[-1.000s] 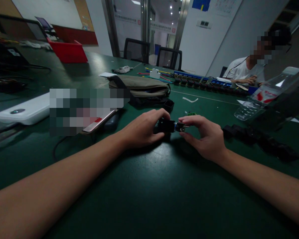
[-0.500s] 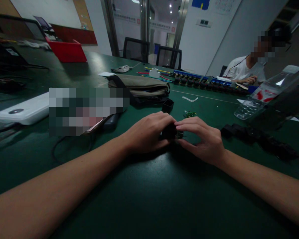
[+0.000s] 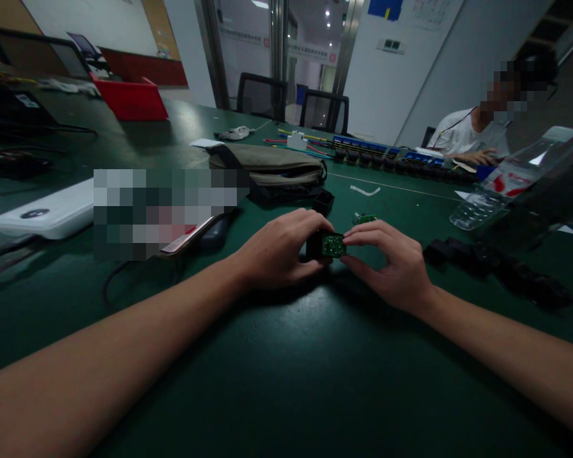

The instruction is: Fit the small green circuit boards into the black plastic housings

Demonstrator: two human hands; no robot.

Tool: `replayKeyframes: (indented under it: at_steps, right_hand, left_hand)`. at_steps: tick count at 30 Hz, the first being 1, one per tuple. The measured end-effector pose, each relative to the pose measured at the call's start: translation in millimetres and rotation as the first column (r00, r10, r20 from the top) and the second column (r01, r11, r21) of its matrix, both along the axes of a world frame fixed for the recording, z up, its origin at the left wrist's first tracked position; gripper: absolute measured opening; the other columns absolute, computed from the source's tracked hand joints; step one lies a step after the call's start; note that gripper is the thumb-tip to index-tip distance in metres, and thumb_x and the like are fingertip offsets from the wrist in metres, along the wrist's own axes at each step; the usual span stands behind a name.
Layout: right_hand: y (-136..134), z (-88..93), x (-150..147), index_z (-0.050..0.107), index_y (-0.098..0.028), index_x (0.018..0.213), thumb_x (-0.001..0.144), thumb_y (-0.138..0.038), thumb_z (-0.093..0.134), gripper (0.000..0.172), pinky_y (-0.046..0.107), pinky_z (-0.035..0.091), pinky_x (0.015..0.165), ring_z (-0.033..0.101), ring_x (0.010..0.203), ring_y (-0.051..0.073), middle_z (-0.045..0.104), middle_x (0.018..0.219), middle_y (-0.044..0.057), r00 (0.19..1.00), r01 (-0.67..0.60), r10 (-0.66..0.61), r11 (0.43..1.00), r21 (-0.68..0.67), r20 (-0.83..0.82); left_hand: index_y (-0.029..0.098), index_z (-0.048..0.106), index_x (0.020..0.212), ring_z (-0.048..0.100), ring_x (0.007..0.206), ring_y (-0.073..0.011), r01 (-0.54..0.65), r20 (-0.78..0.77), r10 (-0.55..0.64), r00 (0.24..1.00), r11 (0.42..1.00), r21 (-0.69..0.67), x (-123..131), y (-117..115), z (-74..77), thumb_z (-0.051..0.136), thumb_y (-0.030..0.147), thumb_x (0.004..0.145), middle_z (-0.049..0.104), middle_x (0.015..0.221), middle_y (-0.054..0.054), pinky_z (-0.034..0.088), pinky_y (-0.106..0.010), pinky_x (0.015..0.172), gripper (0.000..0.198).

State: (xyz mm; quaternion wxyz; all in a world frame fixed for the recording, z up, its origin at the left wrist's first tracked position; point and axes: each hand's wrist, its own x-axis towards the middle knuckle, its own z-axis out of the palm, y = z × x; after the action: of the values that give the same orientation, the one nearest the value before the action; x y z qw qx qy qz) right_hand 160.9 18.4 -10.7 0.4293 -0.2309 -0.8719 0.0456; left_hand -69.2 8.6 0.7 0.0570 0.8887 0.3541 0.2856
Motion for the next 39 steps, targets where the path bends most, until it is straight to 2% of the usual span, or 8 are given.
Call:
replayKeyframes:
  at_steps: [10, 16, 24, 39]
  right_hand:
    - [-0.6, 0.2, 0.9, 0.069, -0.023, 0.098, 0.087, -0.024, 0.068, 0.01, 0.037, 0.057, 0.082, 0.069, 0.091, 0.019, 0.073, 0.098, 0.006, 1.0, -0.009, 0.009, 0.999, -0.035, -0.012]
    - [-0.7, 0.4, -0.4, 0.068, -0.02, 0.095, 0.086, -0.021, 0.07, 0.009, 0.035, 0.057, 0.079, 0.069, 0.087, 0.019, 0.072, 0.094, 0.007, 0.998, -0.041, 0.042, 0.999, 0.035, -0.05]
    - [-1.0, 1.3, -0.9, 0.067, -0.02, 0.094, 0.085, -0.018, 0.069, 0.01, 0.036, 0.056, 0.079, 0.068, 0.086, 0.019, 0.07, 0.092, 0.006, 0.997, -0.046, 0.049, 0.998, 0.051, -0.055]
    - [0.4, 0.2, -0.6, 0.066, -0.019, 0.089, 0.085, -0.014, 0.066, 0.007, 0.034, 0.055, 0.075, 0.066, 0.084, 0.018, 0.067, 0.091, 0.006, 0.998, -0.026, 0.024, 0.999, -0.026, -0.062]
  left_hand:
    - [0.016, 0.058, 0.11, 0.062, 0.091, -0.0203, 0.006, 0.002, -0.006, 1.0, 1.0, -0.01, 1.4, -0.8, 0.2, 0.069, 0.03, 0.082, 0.066, 0.102, -0.008, 0.049, -0.031, 0.08, 0.033]
    - [0.016, 0.059, 0.11, 0.062, 0.09, -0.0197, 0.016, 0.007, -0.016, 1.0, 1.0, 0.006, 0.9, -0.3, 0.2, 0.067, 0.029, 0.083, 0.066, 0.102, -0.008, 0.049, -0.031, 0.079, 0.031]
    - [0.015, 0.058, 0.11, 0.061, 0.089, -0.0195, 0.019, 0.008, -0.019, 1.0, 1.0, 0.015, 1.5, 0.1, 0.1, 0.065, 0.029, 0.083, 0.066, 0.101, -0.008, 0.049, -0.031, 0.078, 0.031]
    - [0.015, 0.058, 0.108, 0.06, 0.087, -0.0191, -0.002, 0.001, 0.002, 1.0, 1.0, 0.003, 0.5, 0.5, 0.1, 0.067, 0.029, 0.082, 0.065, 0.098, -0.007, 0.049, -0.03, 0.077, 0.03]
